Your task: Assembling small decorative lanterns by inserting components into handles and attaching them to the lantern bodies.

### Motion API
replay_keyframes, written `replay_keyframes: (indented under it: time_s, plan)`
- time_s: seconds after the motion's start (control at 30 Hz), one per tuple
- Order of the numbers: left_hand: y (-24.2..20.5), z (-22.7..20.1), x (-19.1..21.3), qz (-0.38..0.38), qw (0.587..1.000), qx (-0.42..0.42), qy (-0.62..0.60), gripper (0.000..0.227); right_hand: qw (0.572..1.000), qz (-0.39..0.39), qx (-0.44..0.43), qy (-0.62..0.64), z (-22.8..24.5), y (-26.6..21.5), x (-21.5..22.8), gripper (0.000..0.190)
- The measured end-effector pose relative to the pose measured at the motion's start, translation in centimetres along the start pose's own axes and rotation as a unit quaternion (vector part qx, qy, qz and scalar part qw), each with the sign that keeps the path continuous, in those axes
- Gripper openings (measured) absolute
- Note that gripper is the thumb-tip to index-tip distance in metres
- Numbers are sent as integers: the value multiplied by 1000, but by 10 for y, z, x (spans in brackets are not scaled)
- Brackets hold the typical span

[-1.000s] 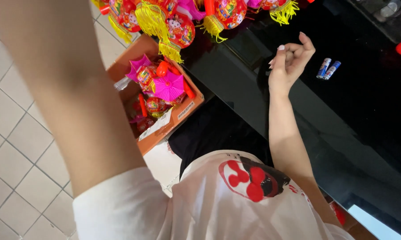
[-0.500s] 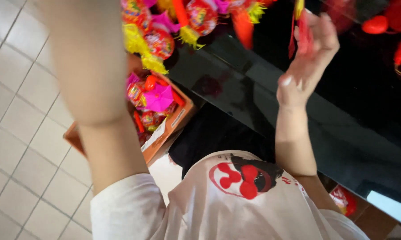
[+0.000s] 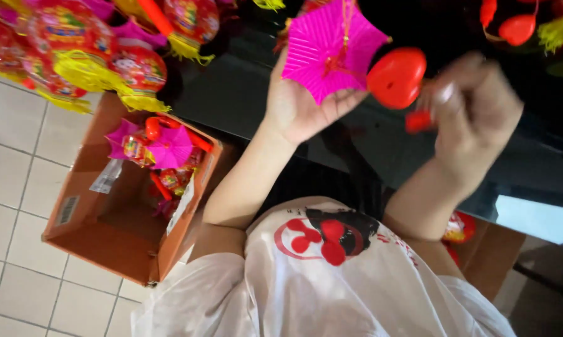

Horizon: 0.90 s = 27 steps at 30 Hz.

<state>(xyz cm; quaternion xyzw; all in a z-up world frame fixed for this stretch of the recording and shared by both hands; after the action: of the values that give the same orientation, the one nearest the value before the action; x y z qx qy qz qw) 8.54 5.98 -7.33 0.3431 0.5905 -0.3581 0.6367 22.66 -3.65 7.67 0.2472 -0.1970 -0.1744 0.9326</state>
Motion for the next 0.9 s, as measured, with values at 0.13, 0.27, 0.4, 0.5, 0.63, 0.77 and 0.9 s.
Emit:
replay_keyframes:
  time_s: [0.13,0.27,0.4,0.5,0.63,0.77,0.9]
  plan:
    - [1,41,-1,48,997,66,-7,82,969,-65,185,154,19,45,-9,30]
    - [-4,45,17,-54,980,169,92,89,945,-173,118,251,-49,43,16,19]
    - [-11,-43,41,-186,939,-155,243,24,949,-116,108,271,-52,51,7,19]
    - [-38,-93,9,-256,778,-366,442,37,951,-84,94,280,-51,55,3,24]
    - [-5,-58,-92,-82,613,-268,739,39,955,-31,84,284,-55,62,2,27]
    - [35,-21,-105,3,610,-122,783,52,959,-21,61,277,-45,77,9,30]
    - [51,-4,-100,-30,670,-126,731,27,968,-47,103,226,-52,86,31,26]
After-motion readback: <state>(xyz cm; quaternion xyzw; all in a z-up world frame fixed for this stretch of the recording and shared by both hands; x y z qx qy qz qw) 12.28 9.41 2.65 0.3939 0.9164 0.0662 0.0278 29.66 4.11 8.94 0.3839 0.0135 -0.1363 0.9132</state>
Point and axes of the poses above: each hand's wrist, its own y-axis towards the middle knuckle, its own x-axis out of the back of the hand, z = x × y, the point moved 8 cm from there along y, towards the middle knuckle, and after that the axes turned 5 degrees about x, right-handed, at the moved point
